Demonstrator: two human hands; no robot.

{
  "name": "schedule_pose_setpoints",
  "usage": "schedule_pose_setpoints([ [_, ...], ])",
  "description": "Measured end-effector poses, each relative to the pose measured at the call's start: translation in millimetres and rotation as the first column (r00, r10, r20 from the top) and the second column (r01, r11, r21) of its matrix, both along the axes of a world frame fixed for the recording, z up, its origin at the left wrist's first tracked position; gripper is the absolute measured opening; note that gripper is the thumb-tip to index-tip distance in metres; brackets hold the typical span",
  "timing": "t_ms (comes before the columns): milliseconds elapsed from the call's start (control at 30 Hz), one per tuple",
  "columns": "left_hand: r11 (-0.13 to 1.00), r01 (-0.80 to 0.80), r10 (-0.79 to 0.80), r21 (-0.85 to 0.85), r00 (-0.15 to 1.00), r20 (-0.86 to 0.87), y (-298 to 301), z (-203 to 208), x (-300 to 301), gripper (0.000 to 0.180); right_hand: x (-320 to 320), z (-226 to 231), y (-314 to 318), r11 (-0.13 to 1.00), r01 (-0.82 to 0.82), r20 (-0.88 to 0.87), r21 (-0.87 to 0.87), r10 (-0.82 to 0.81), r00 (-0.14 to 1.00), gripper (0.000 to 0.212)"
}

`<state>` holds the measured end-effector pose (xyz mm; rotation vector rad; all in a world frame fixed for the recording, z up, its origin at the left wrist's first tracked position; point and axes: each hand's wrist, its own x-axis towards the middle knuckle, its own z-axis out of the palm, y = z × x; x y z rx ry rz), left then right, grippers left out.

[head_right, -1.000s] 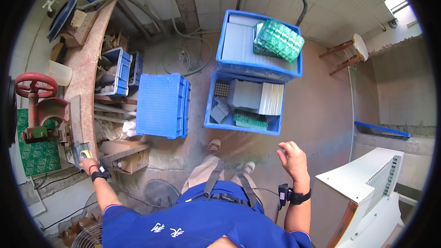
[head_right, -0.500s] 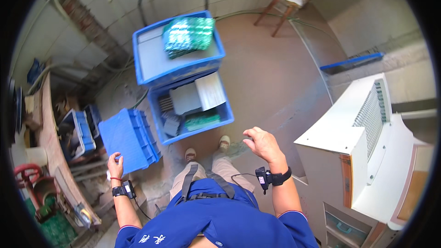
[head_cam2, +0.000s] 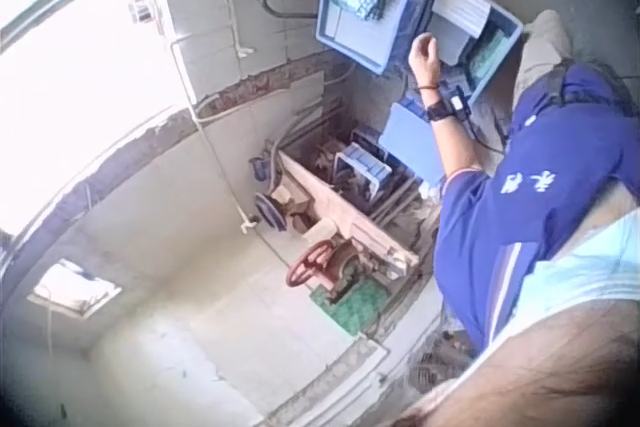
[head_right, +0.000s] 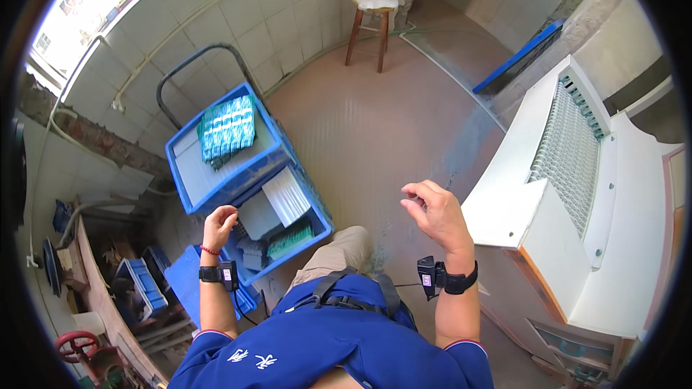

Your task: Sorting and organizing PCB boards and panels into crates.

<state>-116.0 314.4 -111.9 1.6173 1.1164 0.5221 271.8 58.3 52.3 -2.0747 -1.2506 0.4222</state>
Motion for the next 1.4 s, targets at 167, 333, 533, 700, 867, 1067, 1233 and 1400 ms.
schedule_pose_setpoints([
  [167, 0.992, 0.122, -0.123, 0.023, 0.991, 0.056, 54.1, 11.8, 78.0, 0.017, 50.3, -4.5, 43.0, 0.999, -0.015, -0.034, 0.044, 0.016, 0.999, 0.018],
  [333, 0.994, 0.108, -0.107, -0.001, 0.99, 0.093, 128.1, 9.9, 158.5, 0.014, 123.1, -11.5, 96.6, 0.998, 0.043, -0.052, 0.053, -0.04, 0.998, 0.016],
  [533, 0.977, 0.212, -0.211, 0.013, 0.977, -0.042, 233.8, -0.8, 268.8, 0.007, 234.7, -21.9, 196.3, 0.983, 0.183, -0.1, -0.032, -0.185, 0.978, 0.016],
  [700, 0.31, 0.94, -0.915, 0.141, 0.335, -0.226, 271.2, -25.8, 330.7, 0.012, 301.2, -5.1, 258.3, 0.98, 0.196, -0.072, -0.039, -0.199, 0.977, 0.016],
  [867, -0.012, 0.969, -0.974, 0.245, 0.044, -0.22, 270.3, -27.2, 397.0, 0.018, 347.4, -12.2, 244.9, 0.919, 0.368, -0.058, -0.139, -0.379, 0.924, 0.018],
  [1067, 0.091, 0.945, -0.952, 0.313, 0.175, -0.25, 287.0, -55.6, 452.0, 0.043, 418.3, -36.7, 235.2, 0.903, 0.413, -0.013, -0.114, -0.417, 0.909, 0.02],
  [1233, 0.134, 0.948, -0.863, 0.289, 0.255, -0.437, 297.2, -116.9, 525.2, 0.057, 483.3, -37.9, 245.1, 0.903, 0.419, -0.035, -0.093, -0.423, 0.905, 0.022],
  [1400, 0.176, 0.967, -0.763, 0.185, 0.253, -0.595, 303.7, -102.5, 649.6, 0.06, 570.9, -53.4, 219.2, 0.871, 0.484, 0.02, -0.085, -0.484, 0.875, 0.021],
])
